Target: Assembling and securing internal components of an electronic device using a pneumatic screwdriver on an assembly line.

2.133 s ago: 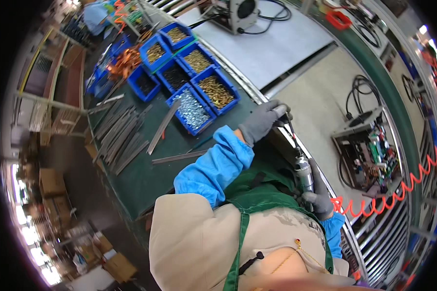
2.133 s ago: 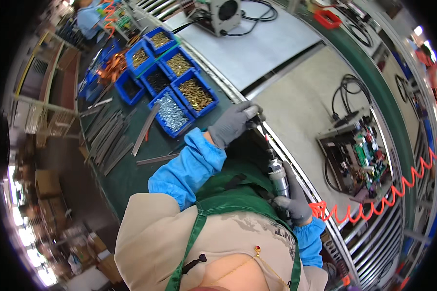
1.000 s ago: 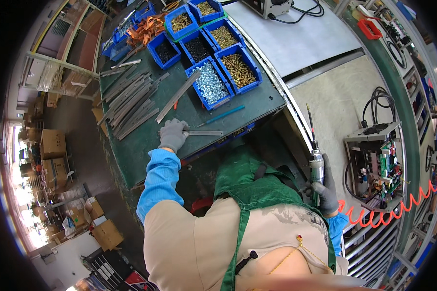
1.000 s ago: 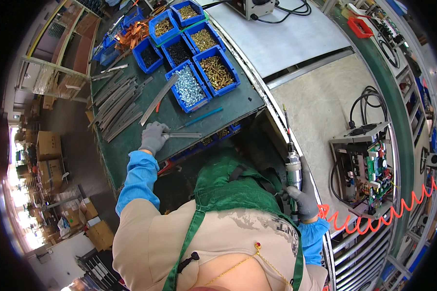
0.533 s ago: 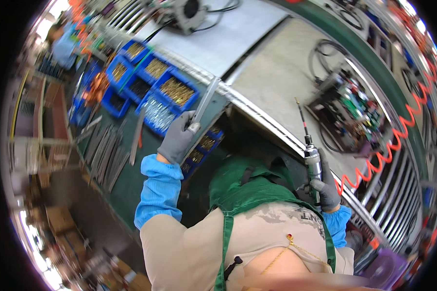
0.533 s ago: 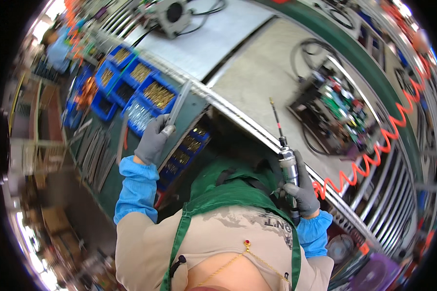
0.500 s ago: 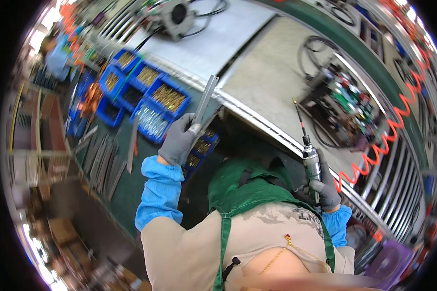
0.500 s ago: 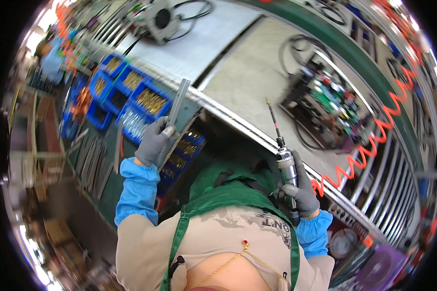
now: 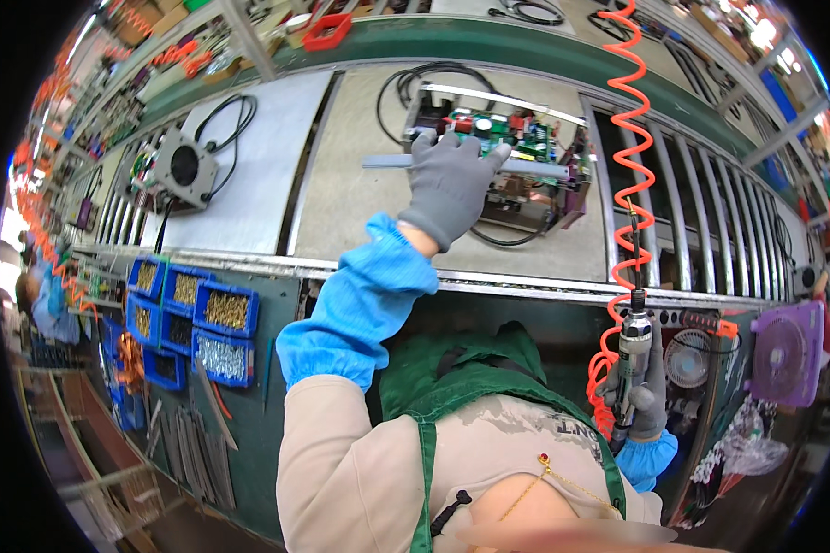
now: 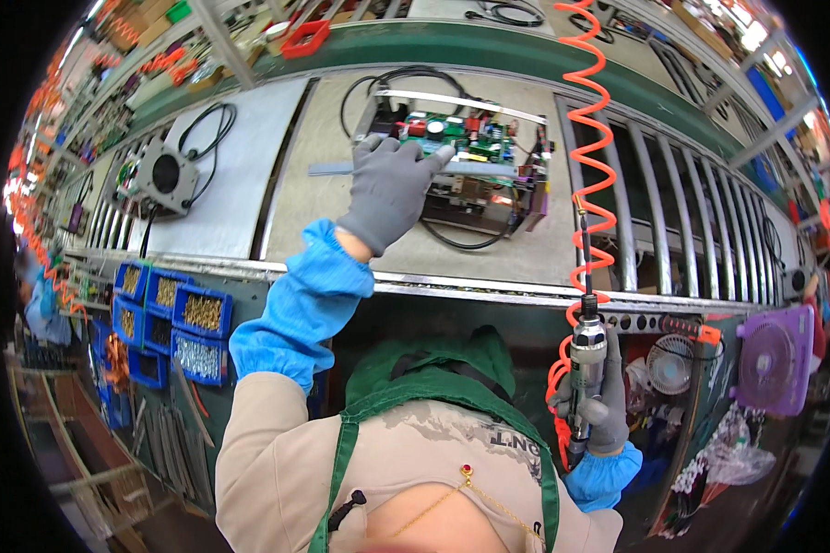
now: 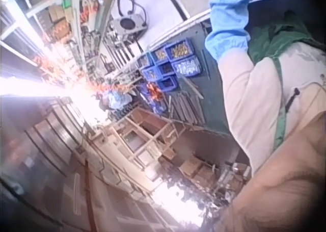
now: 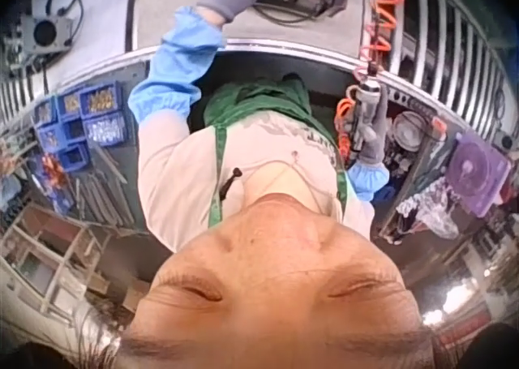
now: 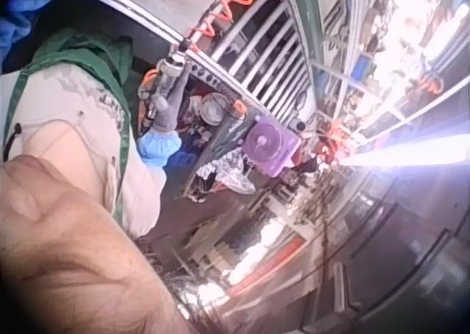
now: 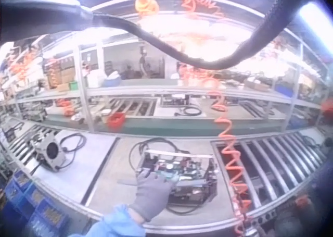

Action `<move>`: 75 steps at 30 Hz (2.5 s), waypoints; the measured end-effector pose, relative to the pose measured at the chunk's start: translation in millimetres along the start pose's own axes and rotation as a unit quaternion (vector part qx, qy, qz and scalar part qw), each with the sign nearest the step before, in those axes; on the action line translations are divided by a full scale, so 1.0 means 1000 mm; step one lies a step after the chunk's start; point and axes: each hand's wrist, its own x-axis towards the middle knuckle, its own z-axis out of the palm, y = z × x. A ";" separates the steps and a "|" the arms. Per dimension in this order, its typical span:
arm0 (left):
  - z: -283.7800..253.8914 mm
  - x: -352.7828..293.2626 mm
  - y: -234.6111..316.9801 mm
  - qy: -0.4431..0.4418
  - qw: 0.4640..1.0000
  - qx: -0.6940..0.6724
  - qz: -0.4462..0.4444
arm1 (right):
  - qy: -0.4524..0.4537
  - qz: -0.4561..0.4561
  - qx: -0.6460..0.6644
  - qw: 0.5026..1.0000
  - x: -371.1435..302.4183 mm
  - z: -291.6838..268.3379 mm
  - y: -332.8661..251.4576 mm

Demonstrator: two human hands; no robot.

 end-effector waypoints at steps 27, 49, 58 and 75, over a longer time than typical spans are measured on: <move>0.022 0.065 -0.008 -0.228 0.968 -0.048 0.096 | 0.080 0.002 -0.002 0.997 -0.001 0.092 0.044; 0.055 0.063 -0.033 -0.131 0.946 -0.251 0.156 | 0.015 0.063 0.020 0.998 0.034 0.114 0.054; 0.057 0.066 -0.032 -0.161 0.931 -0.290 0.151 | 0.032 0.070 -0.040 0.996 0.062 0.144 0.052; 0.074 0.048 -0.043 0.022 0.946 -0.270 0.177 | -0.050 0.037 0.152 0.986 0.075 0.169 0.070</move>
